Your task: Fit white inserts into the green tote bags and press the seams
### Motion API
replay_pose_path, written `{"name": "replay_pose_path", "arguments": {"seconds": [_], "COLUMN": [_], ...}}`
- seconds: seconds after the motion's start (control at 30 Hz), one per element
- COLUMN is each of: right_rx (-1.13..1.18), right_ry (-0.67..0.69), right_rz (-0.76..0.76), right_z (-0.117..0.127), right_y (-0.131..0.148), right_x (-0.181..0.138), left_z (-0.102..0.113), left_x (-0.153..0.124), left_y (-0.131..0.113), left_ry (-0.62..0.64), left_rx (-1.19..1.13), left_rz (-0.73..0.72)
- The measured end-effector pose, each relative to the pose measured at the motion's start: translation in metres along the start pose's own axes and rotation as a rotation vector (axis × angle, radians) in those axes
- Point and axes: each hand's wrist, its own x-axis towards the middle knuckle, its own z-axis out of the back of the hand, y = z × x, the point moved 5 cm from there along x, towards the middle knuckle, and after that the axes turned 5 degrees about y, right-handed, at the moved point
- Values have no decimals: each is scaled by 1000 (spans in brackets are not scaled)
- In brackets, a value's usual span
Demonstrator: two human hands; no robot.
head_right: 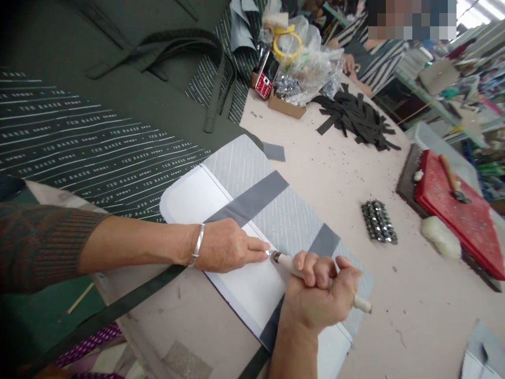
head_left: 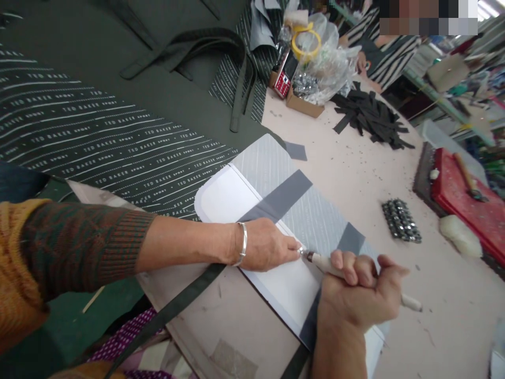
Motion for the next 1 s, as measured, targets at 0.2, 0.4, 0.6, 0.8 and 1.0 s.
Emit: {"name": "replay_pose_path", "arguments": {"seconds": [0.2,0.4,0.6,0.8,1.0], "right_rx": [-50,-234,-719,-598,-936], "right_ry": [55,278,371,529,612], "right_rz": [57,279,561,87,55], "right_z": [2,-30,-53,-70,-91], "right_y": [1,4,3,-3,-19], "right_x": [0,-15,-33,-7,12], "left_z": [-4,-7,-3,7,6], "left_x": [1,5,4,-3,-2], "left_y": [1,3,6,6,6], "left_ry": [23,51,25,1,-5], "left_rx": [-19,-42,-47,23,-14], "left_rz": [-19,4,25,82,64]}}
